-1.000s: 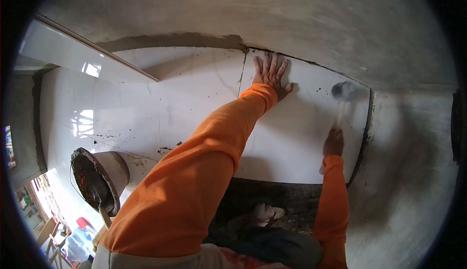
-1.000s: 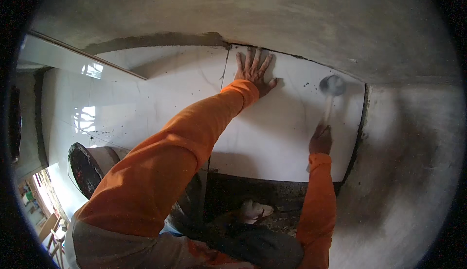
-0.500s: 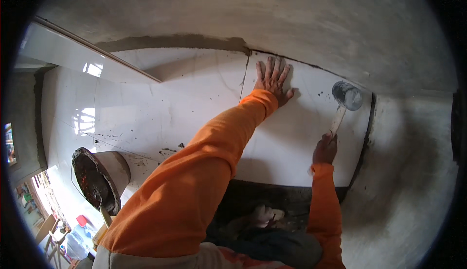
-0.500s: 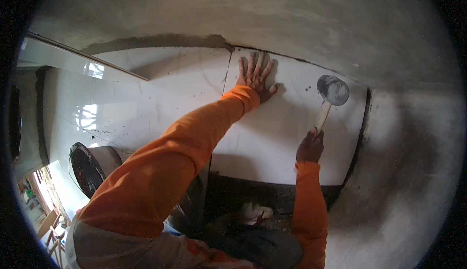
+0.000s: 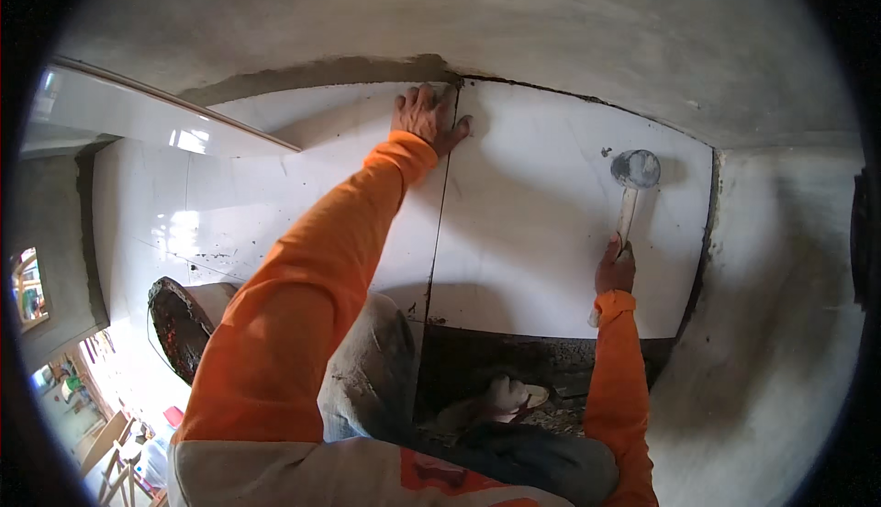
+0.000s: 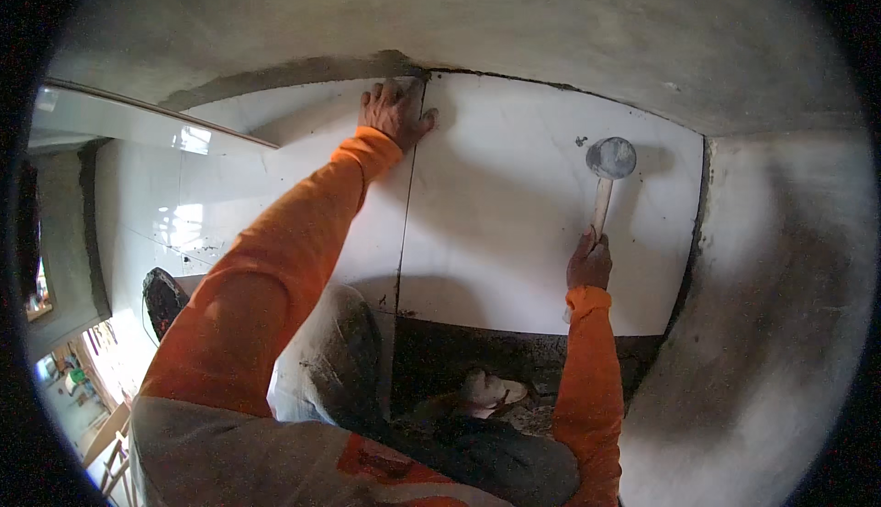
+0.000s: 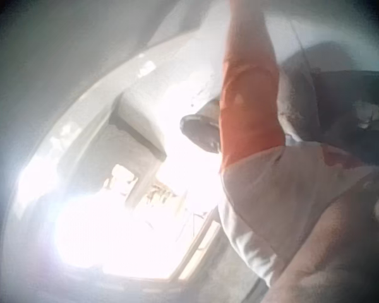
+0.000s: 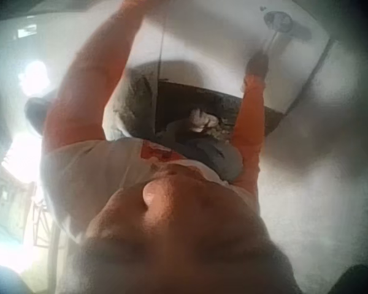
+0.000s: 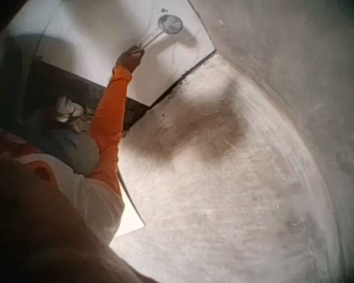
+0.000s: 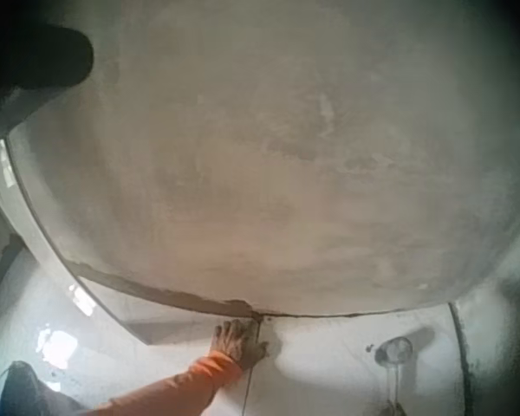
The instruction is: The person spreads mortar onto the back of a tile using a trowel and then places the tile onto the floor, tapping it with a rubber mallet to level it.
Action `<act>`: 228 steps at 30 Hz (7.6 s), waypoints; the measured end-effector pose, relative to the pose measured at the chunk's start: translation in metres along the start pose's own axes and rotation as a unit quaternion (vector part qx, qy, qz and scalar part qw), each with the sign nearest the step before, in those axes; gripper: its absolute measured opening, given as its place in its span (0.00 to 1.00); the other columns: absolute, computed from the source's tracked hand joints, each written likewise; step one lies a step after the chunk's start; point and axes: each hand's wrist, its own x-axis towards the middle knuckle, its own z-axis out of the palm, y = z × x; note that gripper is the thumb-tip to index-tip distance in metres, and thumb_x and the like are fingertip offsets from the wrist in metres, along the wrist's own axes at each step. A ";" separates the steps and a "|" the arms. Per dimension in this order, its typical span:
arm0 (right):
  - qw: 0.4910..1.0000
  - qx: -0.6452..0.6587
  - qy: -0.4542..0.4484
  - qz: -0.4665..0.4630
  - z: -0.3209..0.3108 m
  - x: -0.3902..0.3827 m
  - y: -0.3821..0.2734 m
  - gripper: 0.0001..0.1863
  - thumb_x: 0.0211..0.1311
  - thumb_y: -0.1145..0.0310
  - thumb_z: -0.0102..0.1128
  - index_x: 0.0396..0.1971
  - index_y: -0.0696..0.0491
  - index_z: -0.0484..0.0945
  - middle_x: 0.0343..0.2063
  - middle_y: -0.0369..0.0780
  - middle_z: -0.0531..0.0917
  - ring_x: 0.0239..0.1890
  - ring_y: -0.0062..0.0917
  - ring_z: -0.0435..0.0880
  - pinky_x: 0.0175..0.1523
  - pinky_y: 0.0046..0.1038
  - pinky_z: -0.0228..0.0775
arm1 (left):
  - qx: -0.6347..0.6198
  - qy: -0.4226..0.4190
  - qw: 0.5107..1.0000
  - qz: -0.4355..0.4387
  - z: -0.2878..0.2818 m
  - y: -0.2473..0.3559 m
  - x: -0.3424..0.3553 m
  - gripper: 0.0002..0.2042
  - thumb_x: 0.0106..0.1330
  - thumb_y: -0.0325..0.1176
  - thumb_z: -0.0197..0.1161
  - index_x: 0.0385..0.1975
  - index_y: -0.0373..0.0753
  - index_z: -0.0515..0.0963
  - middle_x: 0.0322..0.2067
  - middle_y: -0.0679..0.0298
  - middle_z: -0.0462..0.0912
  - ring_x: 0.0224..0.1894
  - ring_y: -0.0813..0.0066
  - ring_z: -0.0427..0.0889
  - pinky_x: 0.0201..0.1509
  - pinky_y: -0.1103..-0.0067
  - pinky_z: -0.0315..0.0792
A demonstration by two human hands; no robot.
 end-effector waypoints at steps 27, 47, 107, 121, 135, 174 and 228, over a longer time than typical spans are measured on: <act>0.999 -0.009 0.017 -0.038 0.006 0.005 0.010 0.29 0.65 0.47 0.36 0.33 0.62 0.72 0.29 0.56 0.78 0.35 0.53 0.77 0.41 0.46 0.69 | 0.087 -0.278 0.957 -0.006 -0.040 0.048 -0.134 0.23 0.58 0.55 0.53 0.44 0.44 0.77 0.46 0.60 0.74 0.54 0.61 0.69 0.56 0.62 0.61; 0.898 0.436 0.015 0.049 -0.083 -0.029 -0.079 0.22 0.65 0.50 0.45 0.28 0.56 0.69 0.18 0.37 0.73 0.17 0.21 0.72 0.23 0.25 0.64 | -0.699 -0.472 0.378 -0.383 -0.143 0.173 -0.399 0.22 0.55 0.33 0.67 0.51 0.41 0.70 0.49 0.61 0.71 0.49 0.74 0.72 0.50 0.76 0.69; 0.926 0.326 -0.045 0.184 -0.056 -0.071 0.033 0.24 0.61 0.44 0.48 0.24 0.53 0.67 0.10 0.30 0.64 0.06 0.14 0.59 0.09 0.21 0.49 | 0.015 -0.037 0.999 -0.037 0.023 0.110 -0.211 0.37 0.63 0.56 0.39 0.66 0.38 0.44 0.66 0.48 0.41 0.69 0.48 0.36 0.66 0.50 0.32; 0.936 0.337 -0.069 0.073 -0.060 -0.137 0.066 0.23 0.64 0.48 0.45 0.29 0.56 0.71 0.13 0.32 0.67 0.12 0.15 0.66 0.19 0.21 0.60 | -0.210 -0.269 0.939 0.043 -0.070 0.208 -0.355 0.30 0.56 0.43 0.55 0.59 0.40 0.61 0.63 0.51 0.53 0.67 0.51 0.46 0.65 0.48 0.39; 0.845 -0.326 -0.288 -0.310 -0.127 -0.169 0.072 0.08 0.53 0.67 0.53 0.33 0.53 0.73 0.30 0.46 0.78 0.31 0.44 0.78 0.39 0.42 0.70 | -0.071 -0.032 0.997 -0.022 0.013 0.159 -0.274 0.31 0.61 0.50 0.42 0.65 0.46 0.52 0.67 0.56 0.46 0.68 0.51 0.42 0.64 0.45 0.34; 0.929 -0.077 -0.274 0.238 -0.084 -0.239 0.227 0.34 0.55 0.42 0.54 0.46 0.60 0.73 0.37 0.45 0.79 0.41 0.31 0.77 0.42 0.33 0.67 | -0.634 -0.562 0.528 0.055 -0.169 0.204 -0.407 0.30 0.68 0.48 0.45 0.61 0.29 0.54 0.62 0.46 0.53 0.65 0.57 0.53 0.67 0.72 0.49; 0.961 0.261 -0.052 0.081 -0.024 0.005 -0.015 0.22 0.66 0.49 0.42 0.43 0.53 0.70 0.20 0.38 0.74 0.21 0.20 0.74 0.23 0.23 0.65 | -0.002 -0.046 0.999 -0.009 0.016 0.069 -0.067 0.39 0.58 0.58 0.44 0.66 0.42 0.47 0.67 0.54 0.42 0.70 0.57 0.36 0.64 0.46 0.30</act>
